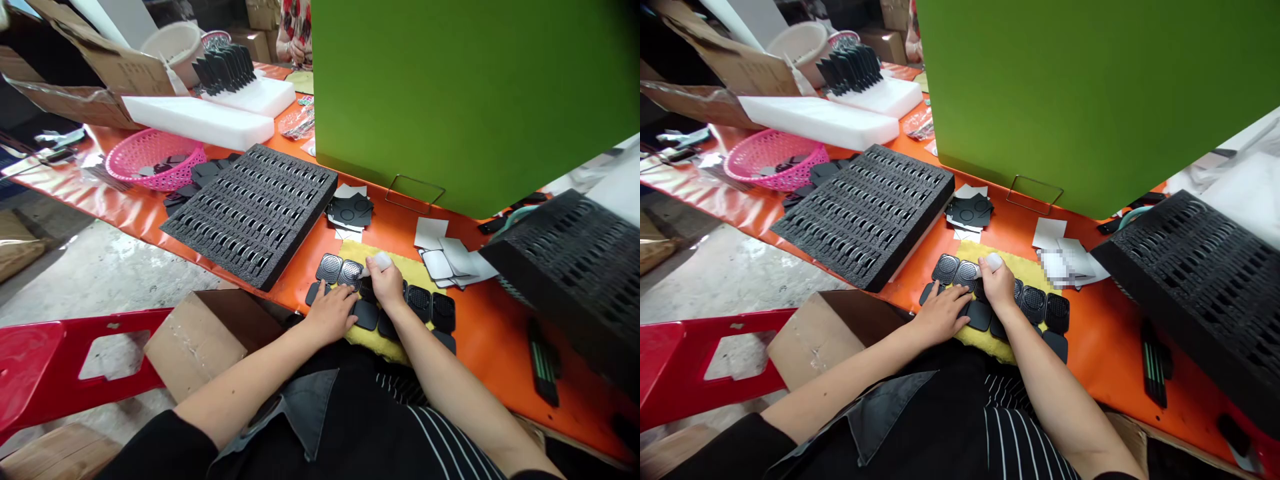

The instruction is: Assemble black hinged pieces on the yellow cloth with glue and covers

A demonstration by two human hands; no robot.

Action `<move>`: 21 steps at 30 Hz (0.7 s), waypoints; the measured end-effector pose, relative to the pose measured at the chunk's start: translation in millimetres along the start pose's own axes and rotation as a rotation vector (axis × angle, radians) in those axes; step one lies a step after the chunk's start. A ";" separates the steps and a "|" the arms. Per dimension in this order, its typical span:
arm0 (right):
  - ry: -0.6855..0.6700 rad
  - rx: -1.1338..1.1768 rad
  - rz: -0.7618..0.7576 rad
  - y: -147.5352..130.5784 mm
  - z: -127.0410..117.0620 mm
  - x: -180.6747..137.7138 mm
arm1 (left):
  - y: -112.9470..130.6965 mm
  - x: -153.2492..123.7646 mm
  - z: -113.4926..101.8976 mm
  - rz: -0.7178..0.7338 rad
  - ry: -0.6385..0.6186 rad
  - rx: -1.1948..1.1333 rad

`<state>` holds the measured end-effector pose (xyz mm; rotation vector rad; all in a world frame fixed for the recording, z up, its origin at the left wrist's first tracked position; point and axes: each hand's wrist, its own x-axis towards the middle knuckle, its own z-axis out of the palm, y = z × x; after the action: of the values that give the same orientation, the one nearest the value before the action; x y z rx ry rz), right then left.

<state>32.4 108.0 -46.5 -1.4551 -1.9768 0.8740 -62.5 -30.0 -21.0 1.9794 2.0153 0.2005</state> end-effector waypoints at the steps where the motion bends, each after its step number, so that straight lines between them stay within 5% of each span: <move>1: 0.001 0.000 -0.002 1.1 -0.2 0.9 | -0.4 0.3 0.2 -0.002 -0.002 -0.007; 10: 0.055 0.177 0.053 -3.1 16.1 21.0 | -5.4 0.0 2.2 -0.005 0.017 -0.099; 21: 0.024 0.035 0.024 -21.1 31.9 28.2 | -8.3 0.2 4.2 0.010 0.011 -0.110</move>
<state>-11.9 124.6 -50.1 -1.4651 -1.9207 0.8931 -69.1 -30.6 -27.6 1.9249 1.9575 0.3190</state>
